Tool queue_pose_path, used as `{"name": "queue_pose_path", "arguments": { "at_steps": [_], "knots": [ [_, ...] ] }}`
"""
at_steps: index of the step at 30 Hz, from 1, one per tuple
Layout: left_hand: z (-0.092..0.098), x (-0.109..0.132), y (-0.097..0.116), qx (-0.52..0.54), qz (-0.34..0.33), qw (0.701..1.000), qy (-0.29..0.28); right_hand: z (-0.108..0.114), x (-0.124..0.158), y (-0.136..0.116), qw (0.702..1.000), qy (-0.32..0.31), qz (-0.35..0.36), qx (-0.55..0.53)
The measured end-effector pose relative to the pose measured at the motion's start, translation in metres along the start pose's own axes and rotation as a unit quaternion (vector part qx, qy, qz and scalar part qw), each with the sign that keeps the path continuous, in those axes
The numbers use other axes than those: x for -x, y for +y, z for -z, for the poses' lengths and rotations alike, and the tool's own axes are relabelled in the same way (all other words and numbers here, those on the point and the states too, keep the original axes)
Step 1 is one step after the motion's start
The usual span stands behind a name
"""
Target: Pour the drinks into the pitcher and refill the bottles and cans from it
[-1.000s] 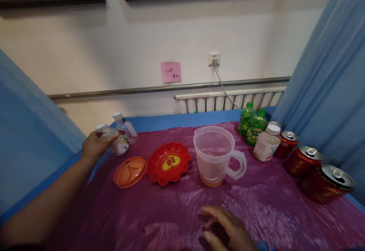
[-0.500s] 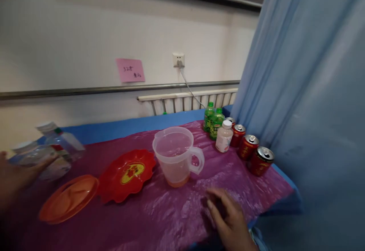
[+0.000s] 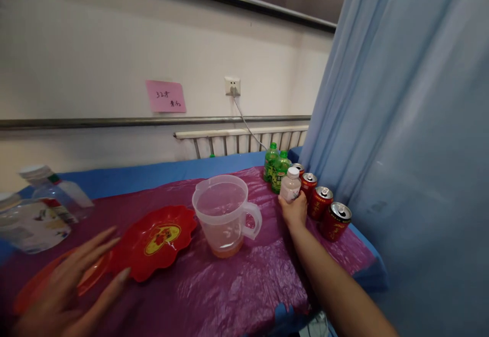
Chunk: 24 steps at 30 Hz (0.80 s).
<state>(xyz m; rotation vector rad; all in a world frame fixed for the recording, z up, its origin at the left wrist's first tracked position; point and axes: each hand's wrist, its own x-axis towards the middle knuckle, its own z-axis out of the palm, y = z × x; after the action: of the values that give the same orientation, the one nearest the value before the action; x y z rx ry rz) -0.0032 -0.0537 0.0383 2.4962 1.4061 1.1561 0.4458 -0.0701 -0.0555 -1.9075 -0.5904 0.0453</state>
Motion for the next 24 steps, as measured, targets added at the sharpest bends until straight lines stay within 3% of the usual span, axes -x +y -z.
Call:
{"name": "queue_pose_path", "arguments": {
  "at_steps": [4, 8, 13, 16, 18, 21, 24],
  "knots": [
    [-0.008, 0.016, 0.013, 0.016, -0.073, 0.997, -0.034, -0.006, -0.005, -0.001, 0.999, 0.010, -0.037, 0.020],
    [-0.009, 0.018, 0.016, 0.020, -0.095, 0.994, -0.054, 0.009, 0.001, -0.006, 0.999, -0.007, -0.040, -0.003],
    [-0.001, 0.009, 0.040, 0.063, -0.100, 0.991, -0.069, 0.065, 0.044, -0.004, 0.995, -0.061, 0.004, -0.080],
    [0.008, -0.005, 0.073, 0.135, -0.147, 0.974, -0.111, 0.108, 0.085, -0.001, 0.973, -0.172, 0.053, -0.145],
    [0.015, -0.016, 0.102, 0.179, -0.193, 0.952, -0.154, 0.131, 0.112, -0.007, 0.931, -0.311, 0.069, -0.178],
    [0.025, -0.039, 0.145, 0.215, -0.260, 0.906, -0.256, 0.147, 0.143, -0.032, 0.822, -0.516, 0.065, -0.231],
    [0.032, -0.061, 0.173, 0.240, -0.319, 0.844, -0.359, 0.145, 0.156, -0.057, 0.757, -0.600, 0.068, -0.250]
  ]
}}
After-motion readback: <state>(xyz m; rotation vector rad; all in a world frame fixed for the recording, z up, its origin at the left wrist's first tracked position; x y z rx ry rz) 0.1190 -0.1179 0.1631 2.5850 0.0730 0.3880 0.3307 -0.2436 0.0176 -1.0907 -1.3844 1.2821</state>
